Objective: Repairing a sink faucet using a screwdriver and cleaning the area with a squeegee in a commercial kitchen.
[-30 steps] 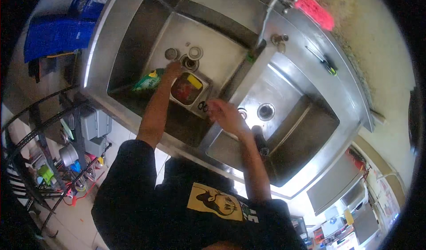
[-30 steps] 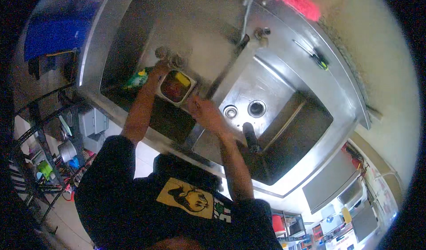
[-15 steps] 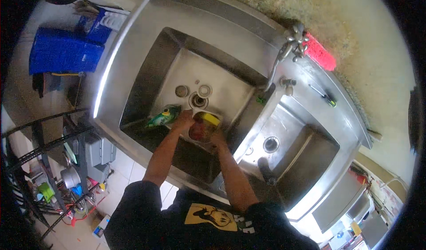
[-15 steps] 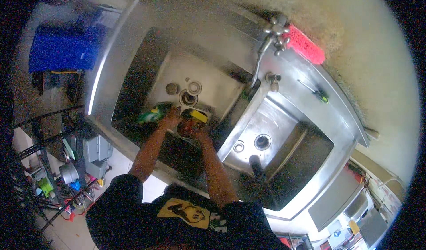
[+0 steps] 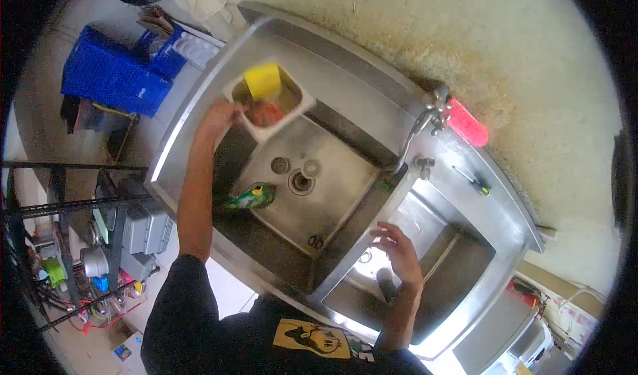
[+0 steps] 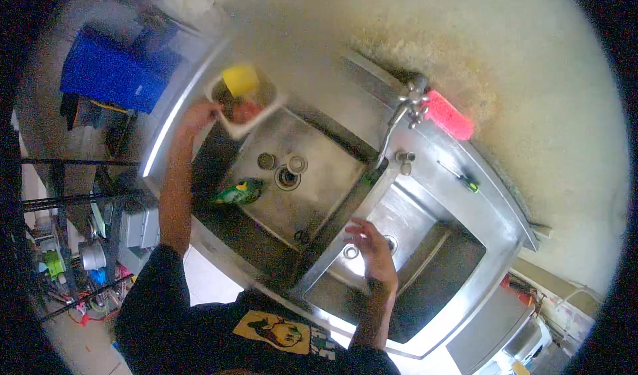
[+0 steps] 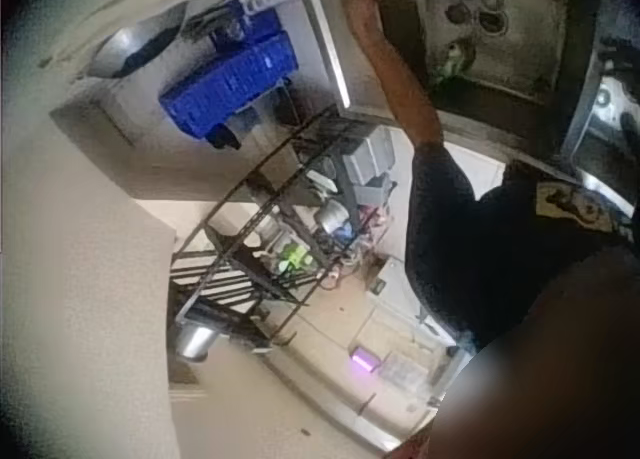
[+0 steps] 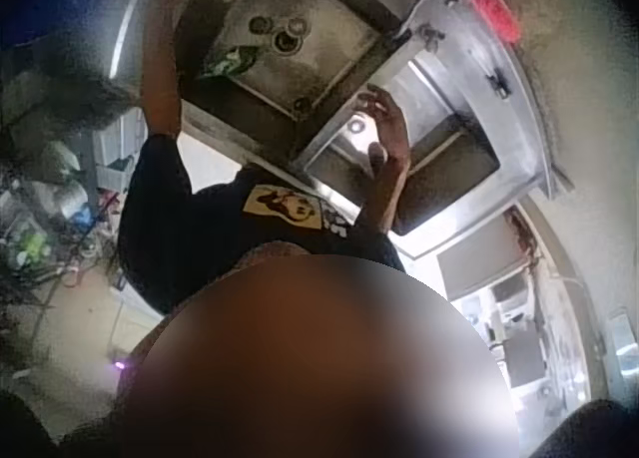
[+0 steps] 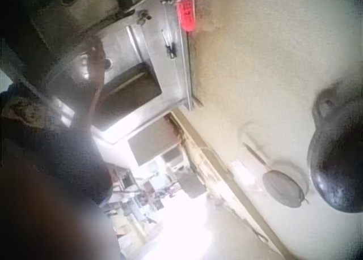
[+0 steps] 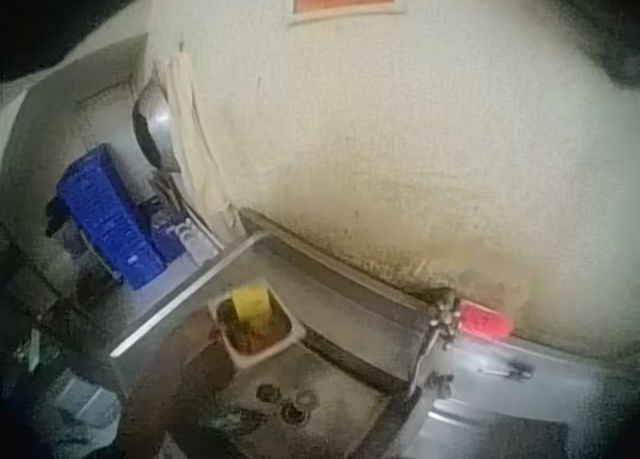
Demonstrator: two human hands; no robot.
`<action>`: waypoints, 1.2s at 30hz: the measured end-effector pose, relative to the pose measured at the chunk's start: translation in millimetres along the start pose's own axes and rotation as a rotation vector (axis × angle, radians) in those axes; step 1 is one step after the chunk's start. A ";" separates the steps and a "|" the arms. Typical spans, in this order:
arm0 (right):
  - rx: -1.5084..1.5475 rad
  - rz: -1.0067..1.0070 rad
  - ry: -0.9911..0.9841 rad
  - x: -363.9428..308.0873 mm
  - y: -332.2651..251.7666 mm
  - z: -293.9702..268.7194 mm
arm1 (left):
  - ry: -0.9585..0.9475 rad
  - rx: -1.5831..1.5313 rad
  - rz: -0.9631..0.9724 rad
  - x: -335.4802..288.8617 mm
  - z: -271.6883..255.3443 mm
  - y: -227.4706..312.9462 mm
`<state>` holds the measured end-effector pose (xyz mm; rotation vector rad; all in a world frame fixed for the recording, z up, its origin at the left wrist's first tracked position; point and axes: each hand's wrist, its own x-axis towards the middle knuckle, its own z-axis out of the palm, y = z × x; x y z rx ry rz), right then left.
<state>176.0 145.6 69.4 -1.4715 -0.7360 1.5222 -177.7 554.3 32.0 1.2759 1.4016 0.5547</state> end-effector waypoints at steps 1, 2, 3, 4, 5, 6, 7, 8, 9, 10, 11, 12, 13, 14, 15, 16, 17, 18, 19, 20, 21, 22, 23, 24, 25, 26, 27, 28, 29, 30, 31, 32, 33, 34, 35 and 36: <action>0.062 -0.011 0.009 -4.9 4.3 -1.4 | 0.066 -0.082 0.020 23.1 -3.5 9.0; 0.046 0.124 0.059 -9.1 3.2 -0.5 | 0.132 -0.164 0.041 44.2 -6.7 18.8; 0.102 0.150 0.071 -14.5 10.6 -1.8 | 0.148 -0.193 0.018 62.9 -6.9 29.5; 0.158 0.175 0.077 -19.2 18.5 -3.8 | 0.168 -0.221 -0.004 80.7 -8.8 40.9; 0.170 0.175 0.091 -23.1 19.7 -2.7 | 0.185 -0.230 0.008 105.0 -22.2 43.8; 0.182 0.174 0.095 -24.9 17.9 1.0 | 0.124 -0.219 0.002 129.8 -45.3 37.4; 0.090 0.159 0.112 -25.4 9.2 8.9 | 0.058 -0.208 -0.007 146.2 -63.3 31.5; 0.183 0.107 0.086 -29.1 10.6 7.6 | 0.066 -0.216 0.002 155.6 -68.1 31.6; 0.186 0.116 0.077 -30.7 18.7 4.2 | -0.020 -0.145 0.101 163.5 -74.0 29.6; 0.189 0.131 0.077 -31.0 19.2 2.0 | -0.114 -0.076 0.195 167.2 -70.5 30.4; 0.180 0.133 0.078 -30.0 19.5 1.0 | -0.112 -0.085 0.194 171.3 -68.5 31.3; 0.175 0.135 0.100 -29.5 20.0 2.3 | -0.069 -0.058 0.245 176.4 -67.2 32.5; 0.170 0.142 0.133 -31.1 18.4 3.1 | -0.037 -0.033 0.292 178.0 -56.9 37.2; 0.164 0.156 0.142 -29.6 20.1 2.1 | -0.004 -0.006 0.335 178.8 -49.6 40.9; 0.149 0.176 0.172 -24.4 23.5 0.8 | 0.028 0.021 0.376 179.5 -41.5 43.1; 0.135 0.201 0.195 -22.7 23.6 1.8 | 0.064 0.052 0.412 178.2 -39.6 38.2; 0.196 0.238 0.209 -17.2 19.8 4.6 | 0.065 0.048 0.398 187.0 -43.7 31.8; 0.191 0.251 0.210 -14.9 17.7 7.4 | 0.012 -0.166 0.205 199.7 -47.0 29.8; 0.149 0.225 0.164 -11.1 15.5 9.6 | -0.041 -0.378 0.010 217.8 -50.2 28.6; 0.110 0.191 0.096 -5.8 13.8 12.7 | -0.021 -0.379 0.009 237.7 -71.4 22.0; 0.055 0.180 0.042 1.4 16.1 16.9 | -0.041 -0.398 -0.055 253.5 -109.7 11.2; 0.054 0.178 0.018 5.8 17.7 20.4 | -0.077 -0.423 -0.122 259.4 -131.6 2.1; 0.086 0.218 0.049 3.5 19.3 21.3 | -0.112 -0.438 -0.142 257.1 -108.3 -7.7; 0.120 0.253 0.102 -2.5 20.3 20.3 | -0.137 -0.049 0.287 240.5 -74.3 -5.3; 0.119 0.251 0.099 -2.6 23.7 20.5 | -0.093 0.366 0.725 215.9 -76.8 5.1; 0.150 0.228 0.077 -3.7 28.6 20.5 | -0.087 0.368 0.726 218.1 -78.5 6.4; 0.181 0.205 0.053 -4.6 31.1 20.9 | -0.082 0.016 0.379 222.4 -80.2 8.0; 0.181 0.203 0.034 -2.3 31.0 22.9 | -0.060 -0.327 0.026 219.2 -88.4 10.0; 0.179 0.212 0.055 -3.9 30.1 24.3 | -0.067 -0.330 0.025 210.2 -77.3 16.6; 0.178 0.224 0.076 -5.9 29.6 25.9 | -0.011 -0.287 0.002 198.9 -66.9 21.8; 0.176 0.226 0.079 -6.8 27.6 27.5 | 0.047 -0.242 -0.019 187.8 -59.5 33.5; 0.124 0.254 0.070 -3.3 24.7 30.4 | 0.060 -0.243 -0.022 185.6 -64.6 42.8; 0.071 0.285 0.059 0.8 23.4 33.5 | 0.056 -0.278 0.002 189.4 -71.6 49.1; 0.066 0.299 0.043 5.0 23.1 36.9 | 0.055 -0.314 0.020 194.9 -80.5 52.3; 0.045 0.293 0.027 9.0 24.5 40.0 | 0.054 -0.350 0.031 200.8 -88.5 52.0; 0.024 0.294 0.010 11.5 27.4 42.2 | 0.054 -0.386 0.035 204.3 -96.6 47.2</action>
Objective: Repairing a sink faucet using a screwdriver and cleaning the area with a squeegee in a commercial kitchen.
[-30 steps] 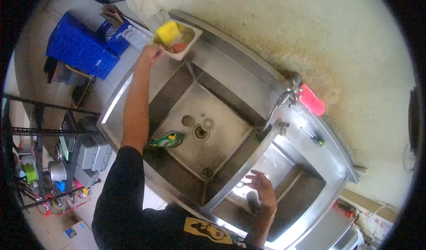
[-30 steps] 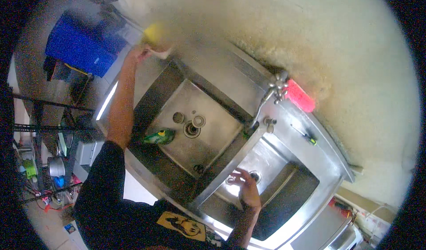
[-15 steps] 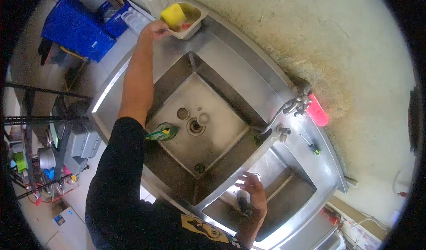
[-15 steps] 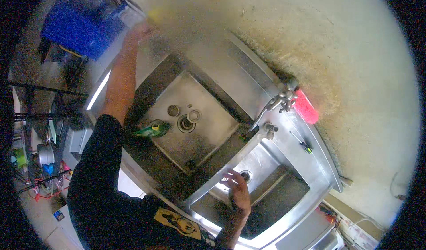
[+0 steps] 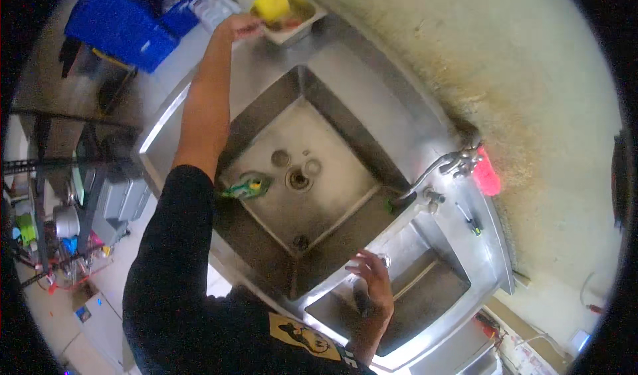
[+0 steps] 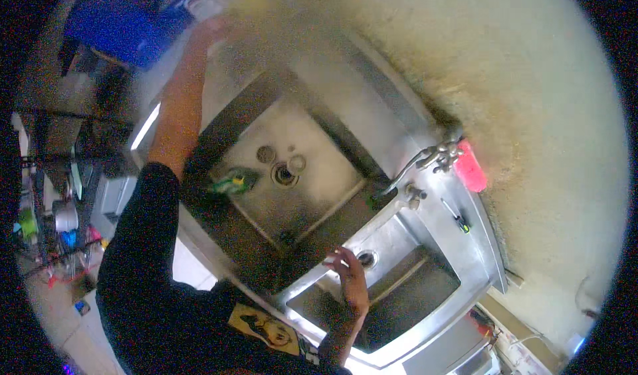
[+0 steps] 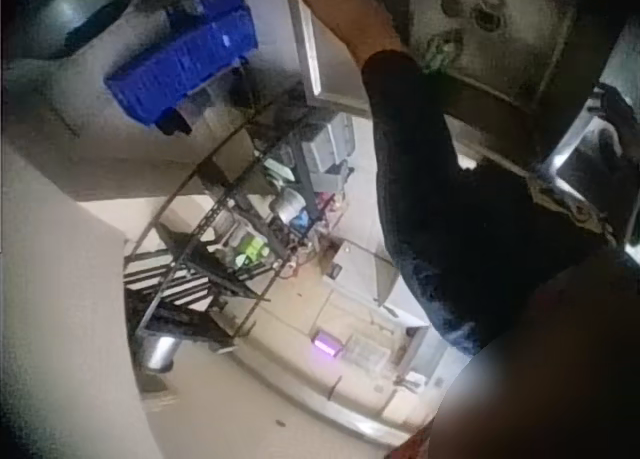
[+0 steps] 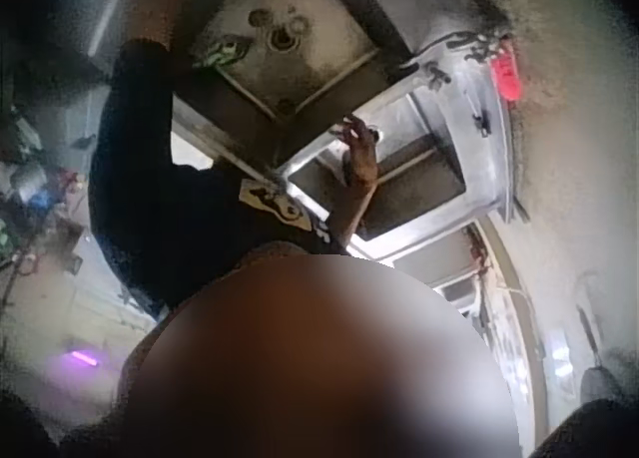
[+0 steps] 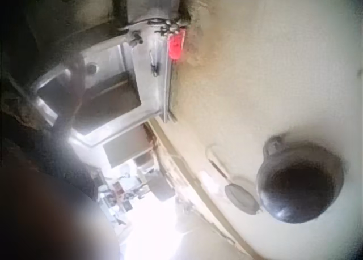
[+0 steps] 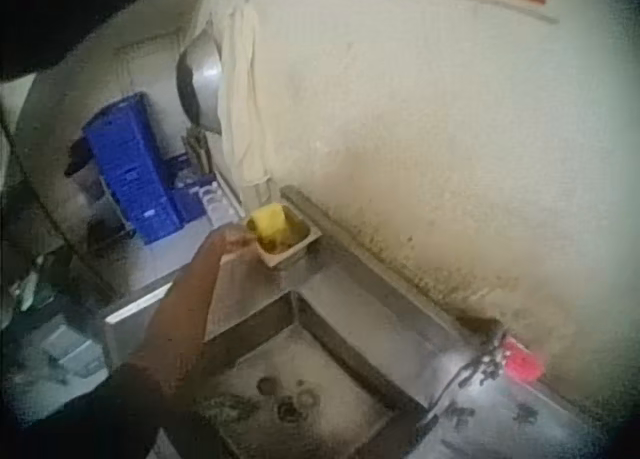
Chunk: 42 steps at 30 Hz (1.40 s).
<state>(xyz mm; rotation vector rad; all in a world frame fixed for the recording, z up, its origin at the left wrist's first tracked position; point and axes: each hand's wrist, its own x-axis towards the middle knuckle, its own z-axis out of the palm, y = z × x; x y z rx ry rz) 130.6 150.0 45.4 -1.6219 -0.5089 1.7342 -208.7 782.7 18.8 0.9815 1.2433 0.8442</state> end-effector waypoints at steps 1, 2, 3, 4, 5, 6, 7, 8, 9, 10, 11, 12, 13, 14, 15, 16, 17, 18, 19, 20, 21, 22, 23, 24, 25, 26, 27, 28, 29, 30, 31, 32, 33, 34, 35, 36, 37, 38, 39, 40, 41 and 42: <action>0.001 -0.076 -0.003 3.9 16.0 -1.3 | -0.001 -0.035 -0.010 -4.0 -6.8 -8.3; -0.069 0.024 0.061 2.3 3.8 8.2 | 0.003 -0.069 -0.036 -20.7 -12.4 -24.6; -0.072 -0.007 0.025 1.8 -4.1 12.3 | 0.017 -0.072 -0.089 -49.8 -7.3 -32.2; -0.072 -0.049 -0.006 0.4 -6.8 14.0 | -0.137 0.438 0.078 -92.9 7.5 -26.4; -0.073 -0.020 0.002 0.8 -4.3 14.9 | -0.311 0.938 0.266 -128.7 19.8 -31.3; -0.034 0.014 0.019 -1.0 -1.2 14.1 | -0.502 1.141 0.110 -167.7 31.8 -50.7; 0.010 0.030 0.019 0.5 -1.0 16.0 | -0.677 1.351 -0.043 -208.4 36.0 -59.8; 0.013 0.025 -0.012 3.6 -3.5 22.9 | -0.397 1.553 0.018 -245.1 8.0 -149.5; 0.009 0.016 -0.022 3.1 -3.3 20.9 | -0.593 1.565 -0.198 -279.2 10.3 -170.8; 0.009 -0.002 -0.062 1.6 -3.6 24.1 | -0.711 1.568 -0.234 -302.1 -14.3 -218.1; 0.015 -0.006 -0.049 -3.3 -2.7 23.3 | -0.501 1.541 -0.010 -331.8 -26.2 -252.4; 0.016 -0.005 -0.047 -6.3 -3.0 22.8 | -0.287 1.490 0.212 -355.8 -34.6 -275.8; 0.015 -0.009 -0.052 -6.7 -2.6 23.9 | -0.284 1.494 0.230 -362.8 -41.9 -291.7; 0.015 -0.026 -0.037 -8.2 -2.2 22.3 | -0.347 1.659 0.200 -362.1 -43.3 -305.4; 0.008 -0.048 -0.042 -11.8 0.6 18.6 | -0.412 1.824 0.174 -358.1 -40.6 -312.2; 0.003 -0.066 -0.052 -16.6 2.3 17.8 | -0.413 1.824 0.201 -356.8 -40.3 -309.3; 0.008 -0.082 -0.036 -21.0 4.0 18.1 | -0.497 1.714 0.245 -355.0 -40.4 -306.2; -0.006 -0.059 -0.027 -25.1 6.4 18.5 | -0.583 1.605 0.285 -354.1 -39.2 -304.4; -0.015 -0.037 -0.007 -26.9 9.3 17.8 | -0.600 1.609 0.317 -348.8 -32.6 -301.8; 0.002 -0.071 0.032 -34.9 9.1 15.7 | -0.705 1.614 0.392 -342.9 -18.6 -289.0; -0.014 -0.104 0.024 -40.6 9.0 11.8 | -0.816 1.617 0.467 -337.7 -2.9 -277.3; -0.026 -0.119 0.011 -43.7 8.8 10.1 | -0.849 1.623 0.506 -338.7 5.8 -264.1; -0.089 -0.083 0.010 -41.3 2.2 11.7 | -0.844 1.605 0.366 -342.4 10.0 -249.1; -0.066 -0.090 0.049 -41.3 4.7 10.9 | -0.837 1.587 0.228 -339.8 16.0 -237.2; -0.092 -0.137 -0.009 -34.9 9.4 14.1 | -0.848 1.605 0.247 -334.7 11.7 -224.6; -0.124 -0.183 -0.069 -31.5 7.7 16.7 | -0.838 1.599 0.295 -330.9 10.1 -213.9; -0.109 -0.186 -0.075 -33.5 1.8 19.7 | -0.823 1.593 0.341 -327.7 8.6 -202.3; -0.104 -0.202 -0.082 -35.7 -0.9 19.4 | -0.811 1.608 0.348 -326.3 22.8 -173.8; -0.083 -0.212 -0.069 -40.0 -0.1 15.9 | -0.918 1.645 0.325 -323.8 55.6 -131.9; -0.063 -0.224 -0.062 -45.2 0.2 12.1 | -1.019 1.682 0.297 -323.5 83.1 -90.7; -0.065 -0.237 -0.060 -50.5 4.4 4.9 | -1.014 1.707 0.457 -321.9 101.9 -64.8; -0.017 -0.227 -0.034 -55.6 9.9 -2.2 | -1.002 1.732 0.618 -320.1 118.5 -38.1; 0.032 -0.217 -0.005 -60.6 13.8 -8.6 | -1.047 1.751 0.594 -318.0 143.0 -5.7; 0.035 -0.235 -0.009 -64.8 14.8 -12.1 | -1.089 1.775 0.566 -313.1 162.1 22.2; 0.050 -0.226 0.006 -66.7 13.4 -11.9 | -1.064 1.851 0.701 -303.7 166.7 44.1; 0.060 -0.213 0.033 -68.9 13.3 -12.7 | -1.043 1.911 0.847 -291.4 172.9 61.3; 0.028 -0.179 0.069 -71.9 13.7 -14.6 | -1.027 1.944 0.956 -282.2 185.9 82.9; 0.025 -0.198 0.069 -70.9 19.5 -16.4 | -1.008 1.972 1.068 -271.6 198.3 99.5; 0.033 -0.227 0.071 -70.1 28.0 -19.2 | -0.989 1.976 1.089 -260.9 207.3 111.3; 0.037 -0.260 0.068 -69.2 34.8 -22.8 | -1.039 1.949 1.298 -250.1 214.7 122.1; 0.101 -0.283 0.053 -73.4 39.9 -23.0 | -1.081 1.907 1.512 -237.7 222.7 131.9; 0.192 -0.296 0.035 -69.6 44.1 -21.1 | -1.033 1.927 1.530 -217.8 222.2 136.9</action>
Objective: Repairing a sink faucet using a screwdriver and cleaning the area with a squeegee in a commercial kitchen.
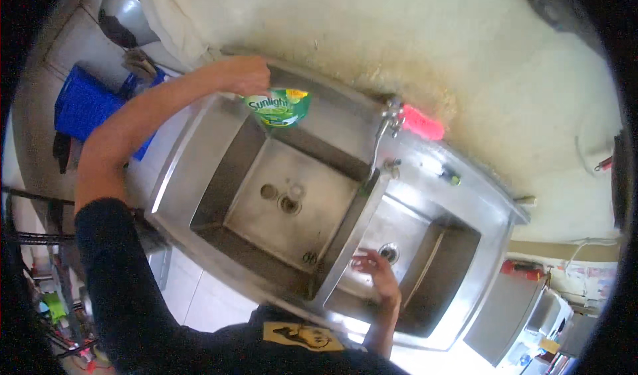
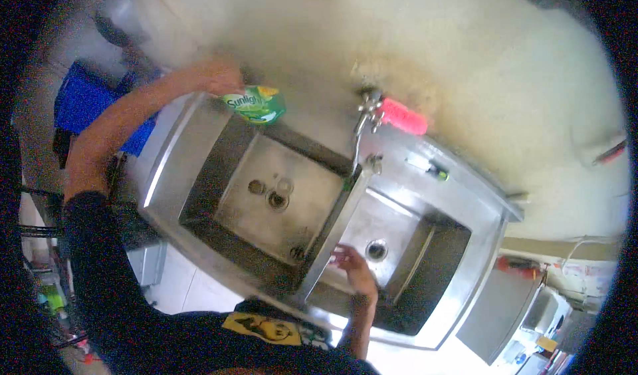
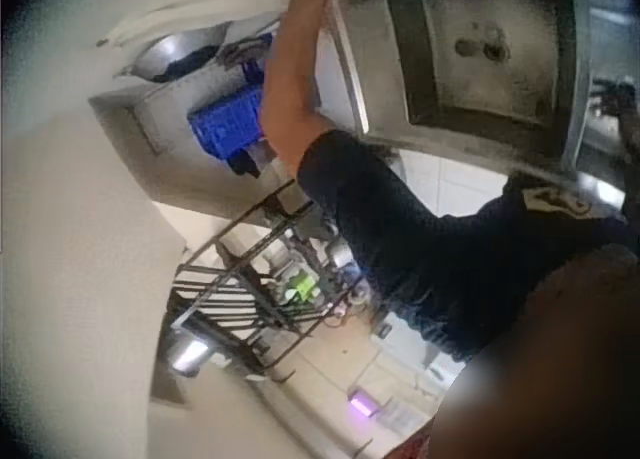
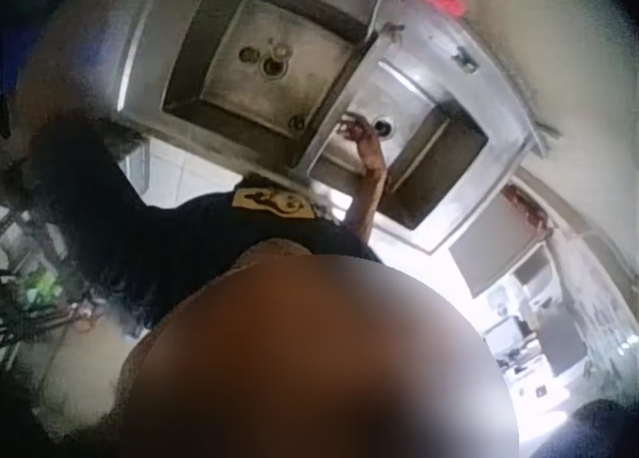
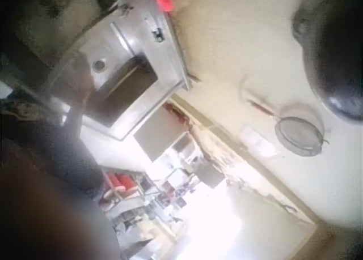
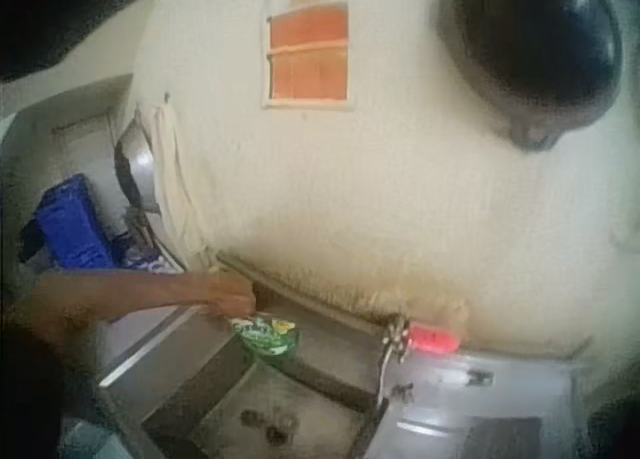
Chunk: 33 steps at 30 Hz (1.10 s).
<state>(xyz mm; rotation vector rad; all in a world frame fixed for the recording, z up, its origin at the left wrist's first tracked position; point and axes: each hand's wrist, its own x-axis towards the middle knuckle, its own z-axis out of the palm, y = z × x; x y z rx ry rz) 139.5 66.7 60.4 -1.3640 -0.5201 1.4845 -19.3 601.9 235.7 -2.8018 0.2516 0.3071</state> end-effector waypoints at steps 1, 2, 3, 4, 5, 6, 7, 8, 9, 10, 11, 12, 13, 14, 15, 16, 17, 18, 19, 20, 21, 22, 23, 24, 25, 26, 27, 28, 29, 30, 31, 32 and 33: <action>0.015 -0.007 -0.020 2.2 12.0 -2.7 | -0.031 -0.014 0.030 -1.4 21.2 -19.8; 0.032 -0.007 -0.026 1.9 25.5 -7.7 | -0.056 -0.036 0.070 2.8 36.3 -33.8; 0.067 0.002 -0.015 0.4 31.1 -9.1 | -0.040 -0.013 0.065 9.4 38.6 -41.7; 0.105 0.011 0.005 -1.4 35.3 -11.0 | -0.087 0.008 0.035 19.6 39.5 -48.4; 0.012 0.035 0.043 -1.2 38.0 -11.7 | -0.140 0.024 0.003 26.1 42.2 -56.4; 0.068 0.071 0.079 -1.3 42.3 -13.2 | -0.132 0.033 0.006 33.5 48.2 -63.7; 0.046 0.086 0.087 -1.9 35.2 -9.2 | -0.213 0.097 0.003 40.0 58.7 -67.0; 0.026 0.109 0.093 -0.9 30.3 -5.4 | -0.297 0.155 0.003 43.8 72.4 -70.4; -0.006 0.113 0.082 5.2 25.4 -4.2 | -0.299 0.134 0.012 40.8 88.2 -75.5; -0.031 0.126 0.079 10.3 12.4 -1.7 | -0.193 0.088 -0.073 40.1 101.5 -80.8; -0.004 0.083 0.070 17.4 12.8 -0.3 | -0.103 0.039 -0.169 30.4 115.7 -88.2; -0.149 0.115 0.023 32.6 15.6 5.7 | -0.077 0.156 -0.089 -0.4 128.0 -117.9; -0.061 -0.023 -0.057 47.4 24.2 15.0 | -0.050 0.262 0.001 -27.6 143.3 -134.2; -0.118 -0.054 -0.050 57.8 31.9 -2.5 | -0.196 0.018 -0.319 14.5 117.5 -122.1; -0.304 0.069 0.008 78.3 41.7 -14.4 | 0.027 0.172 0.032 36.1 107.3 -116.5; -0.090 0.051 -0.075 108.6 57.6 -3.7 | -0.148 0.136 -0.263 23.0 111.4 -116.7; -0.300 0.193 -0.103 135.7 20.2 39.9 | -0.329 0.123 -0.151 -5.3 113.1 -118.6; -0.372 0.042 -0.139 164.8 35.1 48.6 | -0.339 0.090 -0.146 -3.0 107.6 -109.6; -0.723 -0.166 -0.086 200.9 61.8 43.2 | -0.392 0.270 -0.148 19.5 94.6 -95.8; -1.056 -0.404 -0.057 239.8 85.3 51.4 | -0.472 0.470 -0.162 19.7 84.2 -89.8; -1.132 -0.363 -0.020 274.2 105.3 60.8 | -0.089 0.385 -0.149 5.4 103.1 -97.1; -1.200 -0.305 0.024 305.3 121.9 72.3 | -0.104 0.380 -0.133 6.7 106.6 -87.6; -1.256 -0.102 -0.068 327.8 109.4 82.5 | -0.009 0.337 -0.336 9.5 102.4 -65.4; -1.300 0.095 -0.163 343.4 96.7 93.2 | 0.084 0.298 -0.540 10.2 96.0 -42.7; -1.421 0.052 -0.118 357.0 114.8 90.1 | 0.285 0.318 -0.639 16.0 86.1 -21.9; -1.399 0.047 -0.115 366.8 124.8 93.3 | 0.472 0.330 -0.736 15.2 90.4 2.4; -1.488 0.022 -0.209 373.3 133.0 100.2 | 0.558 0.249 -0.814 1.0 106.4 20.7; -1.576 -0.003 -0.299 379.8 142.0 105.3 | 0.648 0.163 -0.888 -11.6 130.2 42.5; -1.559 0.007 -0.269 384.4 164.3 95.7 | 0.747 0.166 -0.882 -9.8 154.3 79.8; -1.655 -0.193 -0.158 387.3 197.9 80.3 | 0.838 -0.207 -0.868 -6.7 182.7 112.9; -1.737 -0.406 -0.049 391.5 219.3 78.1 | 0.609 -0.403 -1.007 -1.5 196.5 150.8; -1.734 -0.386 -0.019 395.8 230.7 75.9 | 0.418 -0.582 -0.980 2.2 218.6 177.7; -1.679 -0.356 0.014 399.2 234.9 81.7 | 0.165 -0.585 -1.015 -0.2 258.2 208.3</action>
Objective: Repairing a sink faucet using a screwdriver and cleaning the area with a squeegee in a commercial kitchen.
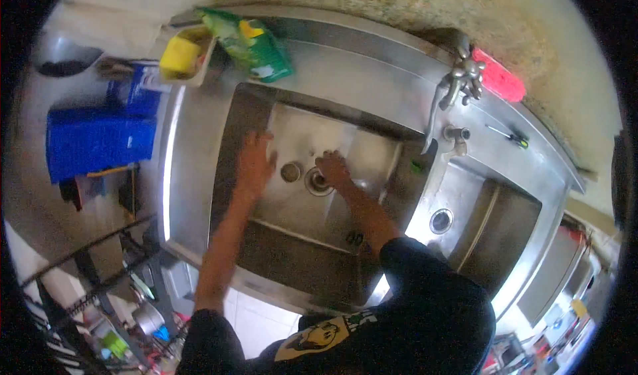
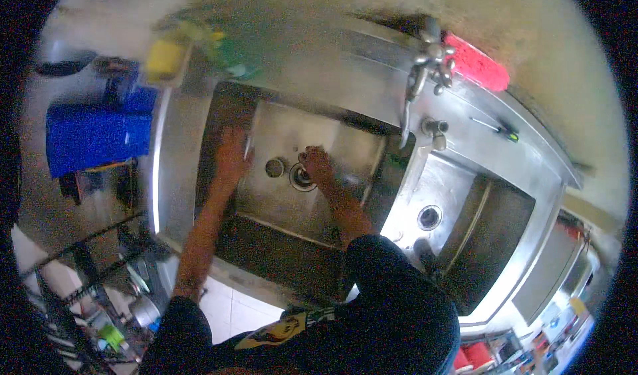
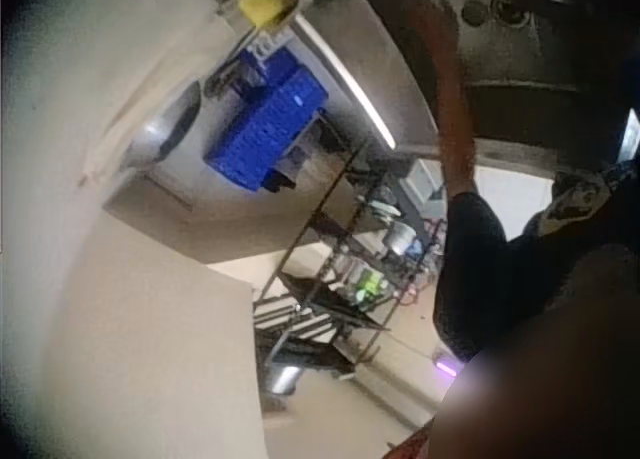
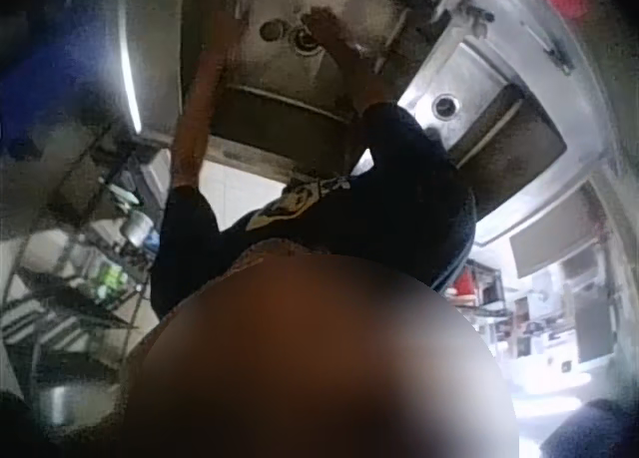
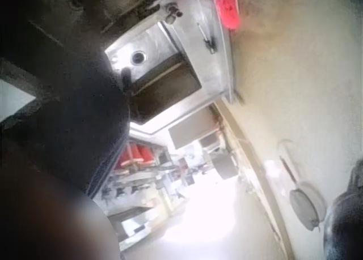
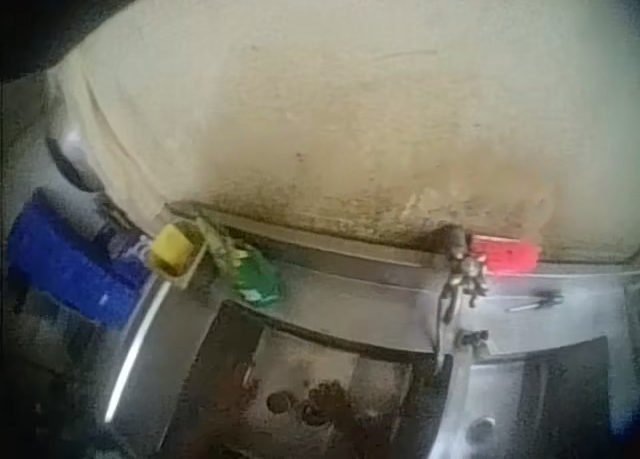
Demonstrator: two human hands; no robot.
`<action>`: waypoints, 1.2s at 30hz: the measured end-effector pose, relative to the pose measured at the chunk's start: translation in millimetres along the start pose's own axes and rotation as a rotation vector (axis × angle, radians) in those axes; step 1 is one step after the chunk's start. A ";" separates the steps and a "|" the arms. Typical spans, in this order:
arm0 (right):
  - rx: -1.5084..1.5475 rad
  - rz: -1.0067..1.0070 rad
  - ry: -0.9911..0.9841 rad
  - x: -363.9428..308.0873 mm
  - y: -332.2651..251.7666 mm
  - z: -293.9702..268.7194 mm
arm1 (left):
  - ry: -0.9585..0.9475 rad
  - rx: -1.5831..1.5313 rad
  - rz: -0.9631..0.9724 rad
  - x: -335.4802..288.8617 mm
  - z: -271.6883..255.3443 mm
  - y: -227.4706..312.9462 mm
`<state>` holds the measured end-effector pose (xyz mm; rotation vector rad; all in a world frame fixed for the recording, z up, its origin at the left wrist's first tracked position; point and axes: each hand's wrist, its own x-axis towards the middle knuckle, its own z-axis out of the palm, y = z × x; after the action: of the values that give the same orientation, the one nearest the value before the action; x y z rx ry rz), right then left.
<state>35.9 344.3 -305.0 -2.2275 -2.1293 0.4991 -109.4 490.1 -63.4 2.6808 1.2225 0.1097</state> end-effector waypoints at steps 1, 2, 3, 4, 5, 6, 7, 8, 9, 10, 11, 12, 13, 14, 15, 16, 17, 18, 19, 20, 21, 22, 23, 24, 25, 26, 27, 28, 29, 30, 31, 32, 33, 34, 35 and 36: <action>0.050 0.042 0.008 2.3 -3.9 0.2 | -0.067 0.015 -0.011 -17.3 43.3 -18.2; 0.097 0.029 0.069 -1.1 -5.9 -4.8 | -0.136 0.026 -0.024 -32.3 81.6 -34.6; 0.080 0.063 0.074 -1.3 -0.6 -13.2 | -0.132 0.008 0.009 -39.9 113.0 -34.9; 0.066 0.045 -0.186 -1.1 1.5 -23.1 | -0.114 0.046 -0.073 -49.8 140.9 -31.4; 0.060 0.024 -0.453 -6.4 4.2 -33.4 | -0.101 0.082 -0.163 -62.5 164.7 -25.7; 0.147 0.083 -0.518 -13.7 10.7 -42.4 | -0.100 0.054 -0.141 -71.5 184.3 -21.6; 0.248 0.168 -0.525 -23.7 18.4 -51.5 | -0.129 -0.003 -0.118 -79.3 200.6 -21.4; 0.359 0.246 -0.525 -32.6 20.1 -64.3 | -0.158 -0.049 -0.107 -88.6 214.1 -26.1; 0.444 0.309 -0.503 -39.3 17.8 -79.8 | -0.152 -0.061 -0.098 -95.7 228.4 -34.3; 0.514 0.356 -0.457 -43.5 8.7 -98.6 | -0.182 -0.022 -0.152 -102.4 240.2 -49.8; 0.572 0.409 -0.407 -49.9 3.0 -117.6 | -0.220 0.008 -0.198 -105.5 249.6 -53.9; 0.601 0.469 -0.343 -57.5 3.7 -137.6 | -0.222 -0.010 -0.180 -103.8 256.0 -41.8; 0.627 0.505 -0.266 -61.9 3.3 -163.0 | -0.231 0.065 -0.183 -105.8 258.3 -30.0; 0.630 0.529 -0.185 -63.9 1.9 -191.1 | -0.237 0.143 -0.184 -108.1 260.4 -19.4; 0.607 0.515 -0.071 -64.9 0.3 -223.2 | -0.240 0.142 -0.177 -115.3 263.6 -14.8; 0.587 0.488 0.047 -61.7 1.0 -256.8 | -0.129 0.164 -0.100 -124.8 268.2 -15.5; 0.549 0.475 0.170 -56.5 4.6 -277.0 | -0.016 0.193 -0.025 -135.0 273.2 -21.9; 0.519 0.447 0.299 -47.5 5.5 -297.8 | -0.005 0.222 -0.037 -146.6 280.0 -37.6; 0.472 0.462 0.324 -32.9 1.0 -321.0 | 0.075 -0.624 -0.158 -161.1 281.8 -63.8; 0.387 0.524 0.346 -25.7 12.4 -332.9 | 0.132 -1.520 -0.224 -158.6 280.1 -60.2; 0.389 0.521 0.362 -19.7 22.7 -334.9 | 0.138 -1.514 -0.208 -166.4 272.7 -57.4; 0.183 0.637 0.393 -22.6 51.6 -320.8 | 0.129 -0.782 -0.147 -162.2 262.9 -13.1; 0.002 0.721 0.423 -22.7 63.7 -312.3 | 0.145 -0.019 -0.085 -162.6 246.3 10.0; 0.011 0.720 0.435 -21.2 61.0 -310.4 | 0.130 0.061 -0.113 -173.7 232.3 17.9; -0.151 0.713 0.566 -19.4 56.2 -310.0 | 0.100 -0.069 -0.172 -179.6 219.9 20.5; -0.309 0.700 0.692 -17.1 49.7 -309.7 | 0.076 -0.221 -0.255 -188.0 209.8 20.6; -0.298 0.699 0.698 -13.0 43.8 -308.7 | 0.051 -0.486 -0.375 -193.9 201.8 20.5; -0.086 0.572 0.584 -9.0 36.2 -311.6 | 0.048 -0.792 -0.518 -198.9 195.1 21.2; 0.110 0.452 0.465 -7.8 35.8 -312.4 | 0.045 -1.080 -0.643 -199.1 188.6 29.1; 0.110 0.527 0.455 -4.9 40.3 -304.7 | 0.044 -1.309 -0.743 -199.9 183.5 37.6; 0.115 0.531 0.458 -4.7 44.9 -306.5 | 0.050 -1.467 -0.820 -200.5 179.6 38.8; 0.105 0.586 0.455 -8.8 52.9 -305.7 | 0.062 -1.561 -0.870 -201.7 177.2 43.7; 0.095 0.643 0.447 -12.4 61.7 -302.4 | 0.033 -1.486 -0.857 -206.3 179.1 47.0; 0.102 0.646 0.438 -10.8 67.0 -303.9 | 0.018 -1.339 -0.785 -207.8 185.8 41.6; 0.152 0.704 0.401 -10.6 72.0 -307.0 | 0.000 -1.109 -0.693 -215.4 192.8 36.0; 0.201 0.763 0.357 -8.9 77.0 -307.0 | -0.022 -0.813 -0.550 -215.9 203.3 25.1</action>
<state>184.7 392.8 -29.7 -2.6806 -0.9778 0.2651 -202.8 281.9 -254.5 1.6104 1.4510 0.3917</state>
